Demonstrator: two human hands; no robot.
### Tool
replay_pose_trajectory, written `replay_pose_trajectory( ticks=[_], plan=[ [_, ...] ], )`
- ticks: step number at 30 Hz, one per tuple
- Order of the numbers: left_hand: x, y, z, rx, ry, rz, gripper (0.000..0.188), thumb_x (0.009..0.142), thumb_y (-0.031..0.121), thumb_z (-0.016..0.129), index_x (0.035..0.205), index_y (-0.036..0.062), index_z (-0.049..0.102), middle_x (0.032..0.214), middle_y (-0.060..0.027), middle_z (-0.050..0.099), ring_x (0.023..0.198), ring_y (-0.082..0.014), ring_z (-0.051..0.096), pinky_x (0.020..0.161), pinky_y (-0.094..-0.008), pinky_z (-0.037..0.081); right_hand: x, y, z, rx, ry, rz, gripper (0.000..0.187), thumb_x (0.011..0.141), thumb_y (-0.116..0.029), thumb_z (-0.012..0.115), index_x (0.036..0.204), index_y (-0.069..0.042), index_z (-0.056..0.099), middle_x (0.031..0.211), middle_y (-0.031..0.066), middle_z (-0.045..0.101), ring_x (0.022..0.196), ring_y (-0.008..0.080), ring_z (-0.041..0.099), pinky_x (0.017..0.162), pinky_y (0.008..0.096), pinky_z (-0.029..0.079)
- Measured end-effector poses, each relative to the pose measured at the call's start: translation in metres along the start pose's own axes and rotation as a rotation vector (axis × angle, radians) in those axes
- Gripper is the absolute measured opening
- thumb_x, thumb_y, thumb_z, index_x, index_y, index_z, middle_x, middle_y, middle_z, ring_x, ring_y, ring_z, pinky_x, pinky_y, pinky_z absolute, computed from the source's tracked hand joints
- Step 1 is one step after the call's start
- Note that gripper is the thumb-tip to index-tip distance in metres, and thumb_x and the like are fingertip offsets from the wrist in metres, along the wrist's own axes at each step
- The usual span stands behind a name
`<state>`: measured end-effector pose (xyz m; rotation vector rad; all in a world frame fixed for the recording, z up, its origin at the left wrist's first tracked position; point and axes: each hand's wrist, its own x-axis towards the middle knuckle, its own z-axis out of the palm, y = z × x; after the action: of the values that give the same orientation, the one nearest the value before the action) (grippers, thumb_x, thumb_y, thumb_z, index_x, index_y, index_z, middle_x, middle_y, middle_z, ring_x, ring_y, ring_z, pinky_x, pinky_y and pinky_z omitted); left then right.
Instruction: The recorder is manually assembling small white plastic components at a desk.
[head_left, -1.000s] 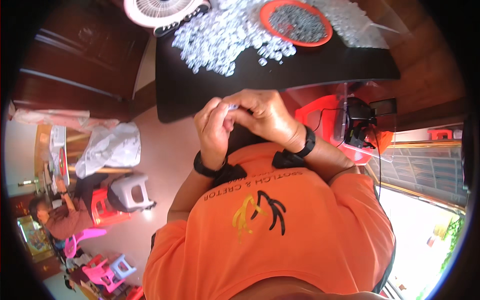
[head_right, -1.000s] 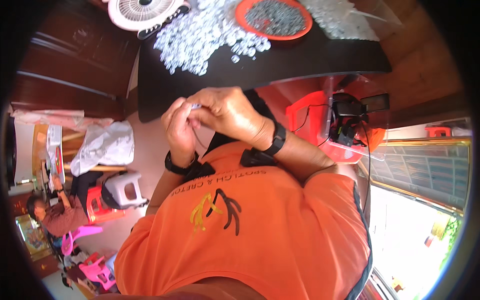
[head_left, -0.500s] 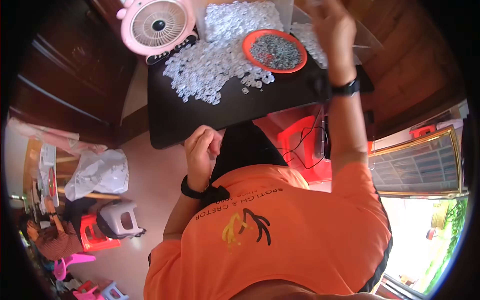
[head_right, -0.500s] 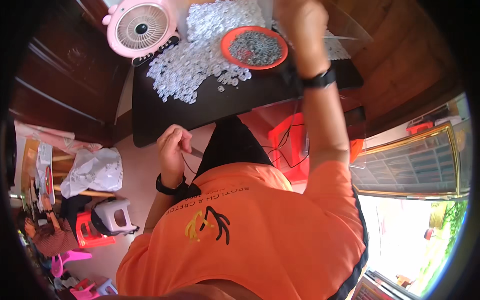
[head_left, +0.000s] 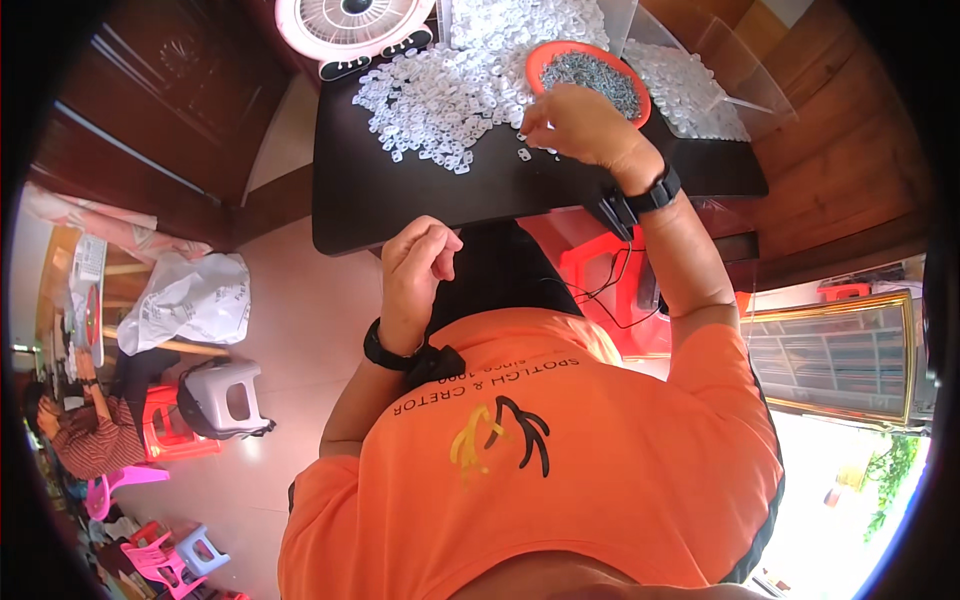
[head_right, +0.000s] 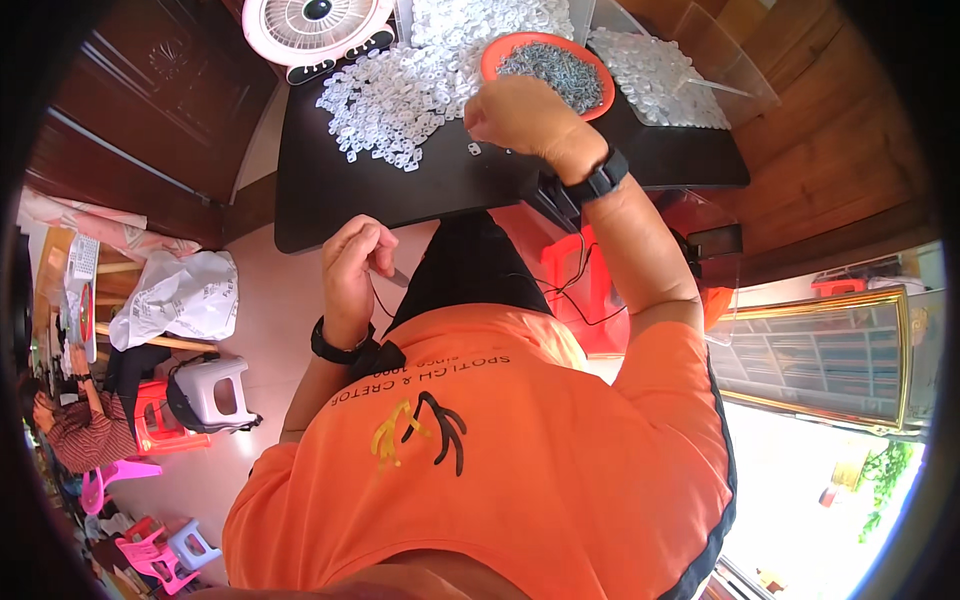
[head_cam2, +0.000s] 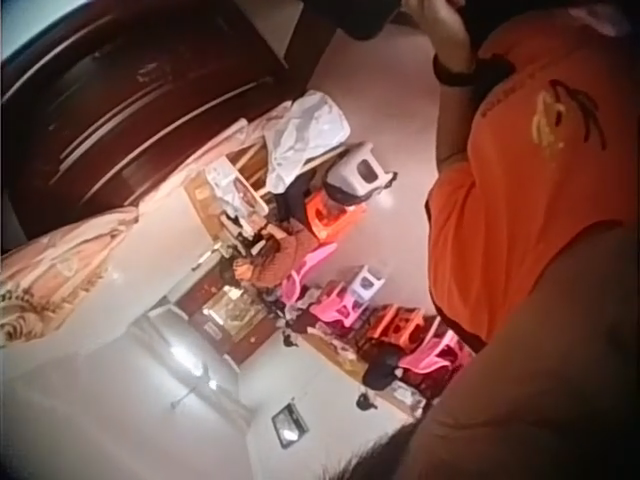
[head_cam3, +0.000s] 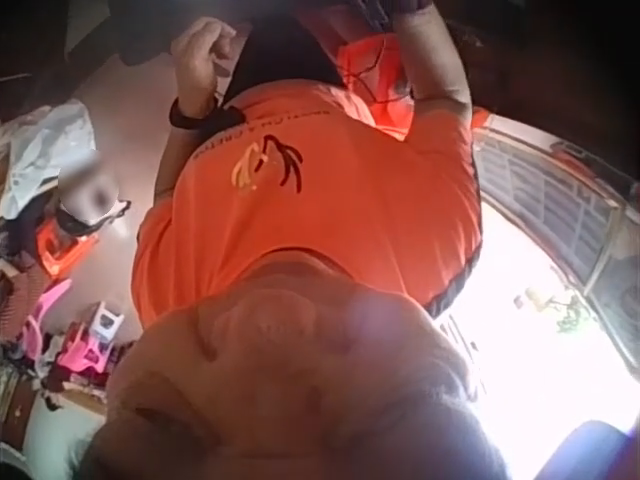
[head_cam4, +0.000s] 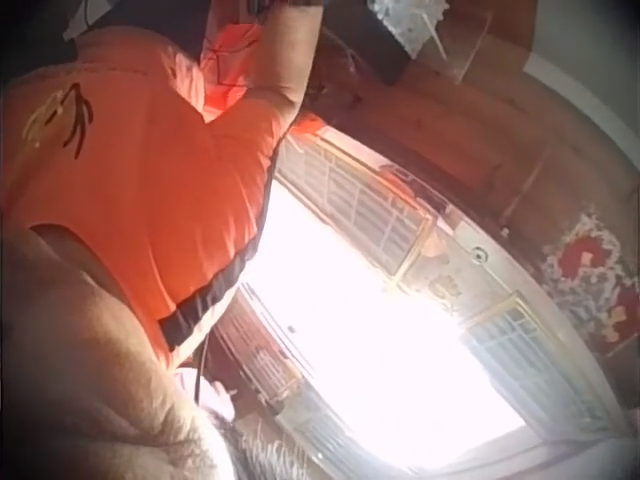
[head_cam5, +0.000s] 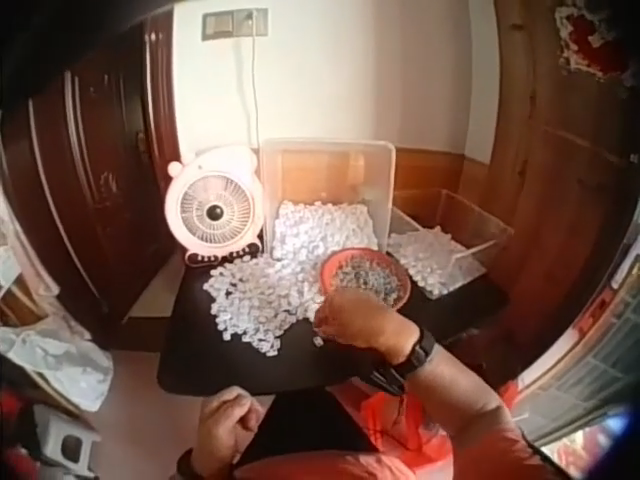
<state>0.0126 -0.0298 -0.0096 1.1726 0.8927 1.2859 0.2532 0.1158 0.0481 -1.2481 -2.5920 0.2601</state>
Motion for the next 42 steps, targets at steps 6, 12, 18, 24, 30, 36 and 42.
replay_pose_trajectory(
  ticks=[6,12,18,24,30,36,42],
  plan=[
    [0.001,-0.001,0.001,-0.01,0.001,-0.04,0.026,0.092,0.016,0.046,0.076,0.0003,0.059,0.062,-0.0005,0.05,0.054,-0.0073,0.044,0.053,-0.0217,0.033,-0.012,-0.01,0.036,-0.347,0.14,-0.107,0.013,0.076,-0.018,0.064,0.083,-0.009,0.07,0.083,0.007,0.063,0.086,0.0277,0.059,0.076,0.0392,0.049],
    [-0.002,-0.002,0.0,-0.004,0.003,-0.035,0.025,0.091,0.016,0.046,0.076,0.0004,0.059,0.061,0.0001,0.049,0.055,-0.0072,0.044,0.053,-0.0219,0.034,-0.006,-0.01,0.047,-0.399,0.192,-0.101,0.011,0.077,-0.018,0.062,0.076,-0.007,0.065,0.079,0.0071,0.062,0.083,0.027,0.059,0.076,0.0376,0.049],
    [-0.003,-0.002,0.001,0.0,0.002,-0.045,0.025,0.091,0.015,0.046,0.076,0.0002,0.059,0.062,0.0002,0.048,0.055,-0.0072,0.044,0.052,-0.0222,0.034,-0.003,-0.011,0.052,-0.516,0.245,-0.12,0.01,0.078,-0.015,0.061,0.075,-0.005,0.063,0.077,0.0085,0.062,0.081,0.0277,0.059,0.074,0.0377,0.049],
    [0.005,-0.004,0.004,-0.002,0.014,-0.044,0.024,0.092,0.016,0.046,0.079,0.0005,0.06,0.063,0.001,0.048,0.055,-0.0066,0.043,0.052,-0.0209,0.033,-0.012,-0.03,0.042,0.134,0.282,-0.012,0.013,0.083,-0.013,0.059,0.086,-0.001,0.063,0.075,0.0073,0.062,0.076,0.0162,0.059,0.068,0.0295,0.046],
    [0.018,-0.005,0.021,0.069,0.018,0.096,0.02,0.094,0.019,0.048,0.089,0.0027,0.059,0.063,0.0008,0.049,0.057,-0.0053,0.044,0.052,-0.0201,0.032,-0.037,-0.074,0.053,1.002,0.273,0.129,0.016,0.087,-0.015,0.06,0.089,0.001,0.065,0.073,0.0042,0.062,0.069,0.007,0.054,0.064,0.0261,0.046],
    [0.022,-0.018,0.026,0.142,0.082,0.178,0.016,0.094,0.017,0.05,0.09,0.0017,0.054,0.067,0.0005,0.051,0.058,-0.0052,0.044,0.053,-0.0213,0.035,-0.051,-0.099,0.064,0.535,0.625,0.038,0.007,0.08,-0.009,0.061,0.08,-0.003,0.065,0.076,0.0105,0.064,0.077,0.03,0.061,0.067,0.0377,0.049],
    [0.021,-0.02,0.025,0.159,0.053,0.149,0.016,0.094,0.016,0.049,0.089,0.0011,0.053,0.068,-0.0008,0.052,0.058,-0.0061,0.044,0.053,-0.0212,0.036,-0.055,-0.101,0.072,0.764,0.569,0.151,0.006,0.08,-0.008,0.061,0.08,-0.004,0.066,0.076,0.0095,0.064,0.074,0.0286,0.06,0.067,0.0365,0.049]
  ],
)
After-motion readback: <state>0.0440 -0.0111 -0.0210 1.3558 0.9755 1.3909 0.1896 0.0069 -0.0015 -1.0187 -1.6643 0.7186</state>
